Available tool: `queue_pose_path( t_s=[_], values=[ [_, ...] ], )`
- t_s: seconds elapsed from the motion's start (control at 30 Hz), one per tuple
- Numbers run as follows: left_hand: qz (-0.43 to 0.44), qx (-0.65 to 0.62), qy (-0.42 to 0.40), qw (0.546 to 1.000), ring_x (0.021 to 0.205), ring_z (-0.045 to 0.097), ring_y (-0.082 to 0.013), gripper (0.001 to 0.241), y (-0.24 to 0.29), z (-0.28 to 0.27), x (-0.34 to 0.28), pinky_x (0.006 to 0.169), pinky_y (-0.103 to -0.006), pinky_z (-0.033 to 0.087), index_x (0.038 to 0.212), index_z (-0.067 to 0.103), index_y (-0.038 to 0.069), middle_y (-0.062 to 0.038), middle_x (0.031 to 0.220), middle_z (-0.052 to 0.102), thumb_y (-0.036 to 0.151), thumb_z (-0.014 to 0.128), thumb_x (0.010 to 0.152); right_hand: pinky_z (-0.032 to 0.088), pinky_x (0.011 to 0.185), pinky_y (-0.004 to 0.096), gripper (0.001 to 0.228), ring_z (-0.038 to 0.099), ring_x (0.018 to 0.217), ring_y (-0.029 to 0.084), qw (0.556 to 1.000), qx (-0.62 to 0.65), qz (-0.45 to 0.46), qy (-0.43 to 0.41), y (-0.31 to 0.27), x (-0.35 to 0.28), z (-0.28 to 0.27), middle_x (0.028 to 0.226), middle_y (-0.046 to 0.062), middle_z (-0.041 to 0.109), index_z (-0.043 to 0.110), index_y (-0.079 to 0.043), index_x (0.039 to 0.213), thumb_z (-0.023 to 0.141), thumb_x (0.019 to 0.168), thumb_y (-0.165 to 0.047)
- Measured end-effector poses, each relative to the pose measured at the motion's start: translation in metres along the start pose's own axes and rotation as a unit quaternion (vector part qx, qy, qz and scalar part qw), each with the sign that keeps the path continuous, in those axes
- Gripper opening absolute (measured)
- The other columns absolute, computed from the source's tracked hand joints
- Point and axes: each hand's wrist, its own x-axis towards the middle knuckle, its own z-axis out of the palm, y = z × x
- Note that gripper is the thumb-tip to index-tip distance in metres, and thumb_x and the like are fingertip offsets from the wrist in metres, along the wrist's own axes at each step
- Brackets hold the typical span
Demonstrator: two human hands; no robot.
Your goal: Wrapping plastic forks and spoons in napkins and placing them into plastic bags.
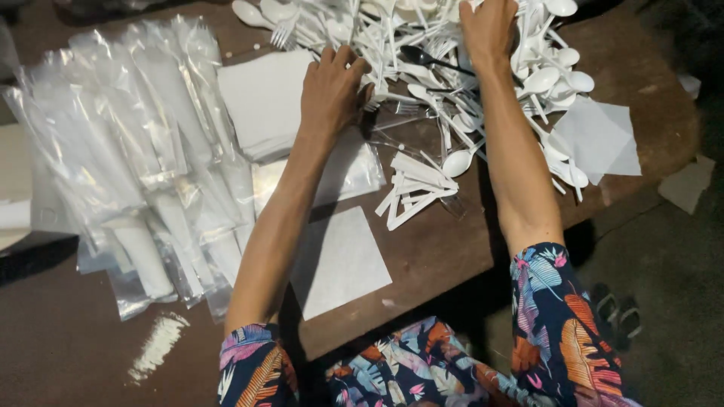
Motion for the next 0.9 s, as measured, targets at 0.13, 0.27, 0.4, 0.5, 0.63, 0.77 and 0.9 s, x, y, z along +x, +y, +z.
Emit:
queue_pose_path(
  t_s=[0.13,0.27,0.4,0.5,0.63,0.77,0.9],
  values=[
    [0.041,-0.004,0.031,0.999,0.097,0.056,-0.0346,0.023,0.003,0.016,0.036,0.069,-0.0518,0.051,0.111,0.07,0.015,-0.01,0.11,0.063,0.024,0.077,0.091,0.05,0.076,0.056,0.02,0.067,0.088,0.045,0.991,-0.003,0.13,-0.046,-0.009,-0.003,-0.007,0.085,0.019,0.074,0.078,-0.011,0.099,0.064,0.088,-0.021],
    [0.046,-0.033,0.011,0.998,0.105,0.055,-0.0354,0.034,0.011,0.036,0.073,0.075,-0.0514,0.05,0.119,0.067,0.016,-0.01,0.117,0.062,0.019,0.078,0.086,0.052,0.072,0.052,0.025,0.068,0.093,0.039,0.98,0.006,0.187,-0.067,-0.037,0.002,-0.021,0.109,0.017,0.063,0.069,-0.007,0.112,0.062,0.099,-0.028],
    [0.06,-0.043,0.021,0.997,0.111,0.056,-0.036,0.034,0.024,0.066,0.101,0.077,-0.0553,0.05,0.125,0.065,0.021,-0.009,0.124,0.06,0.021,0.071,0.092,0.057,0.075,0.048,0.035,0.057,0.107,0.037,0.975,-0.042,0.21,-0.051,-0.028,0.009,-0.021,0.117,0.018,0.056,0.062,-0.001,0.127,0.066,0.1,-0.023],
    [0.057,-0.056,0.01,0.997,0.116,0.053,-0.0353,0.034,0.034,0.092,0.114,0.085,-0.0538,0.049,0.132,0.063,0.019,-0.011,0.131,0.059,0.018,0.06,0.098,0.055,0.088,0.05,0.047,0.055,0.118,0.037,0.969,-0.042,0.218,-0.103,-0.022,0.011,-0.021,0.13,0.022,0.063,0.06,0.0,0.136,0.07,0.096,-0.025],
    [0.045,-0.036,-0.002,0.998,0.114,0.051,-0.0364,0.033,0.048,0.125,0.125,0.084,-0.0532,0.047,0.128,0.065,0.024,-0.01,0.13,0.061,0.019,0.051,0.099,0.05,0.091,0.055,0.044,0.058,0.116,0.044,0.969,-0.055,0.21,-0.121,-0.028,0.009,-0.024,0.127,0.022,0.062,0.062,-0.003,0.133,0.068,0.095,-0.026],
    [0.033,-0.007,-0.005,0.999,0.12,0.049,-0.035,0.034,0.058,0.14,0.131,0.086,-0.0519,0.044,0.125,0.069,0.019,-0.007,0.133,0.064,0.018,0.048,0.099,0.047,0.094,0.061,0.063,0.051,0.12,0.043,0.979,-0.106,0.132,-0.116,0.003,0.011,0.005,0.138,0.018,0.056,0.044,-0.011,0.152,0.066,0.098,-0.034],
    [0.042,0.03,0.022,0.998,0.113,0.053,-0.0336,0.024,0.054,0.139,0.124,0.079,-0.046,0.045,0.113,0.072,0.012,-0.005,0.119,0.069,0.014,0.055,0.096,0.038,0.11,0.055,0.065,0.042,0.139,0.04,0.963,-0.17,0.092,-0.186,0.004,0.016,0.015,0.157,0.021,0.042,0.037,-0.007,0.156,0.061,0.097,-0.016]
  ],
)
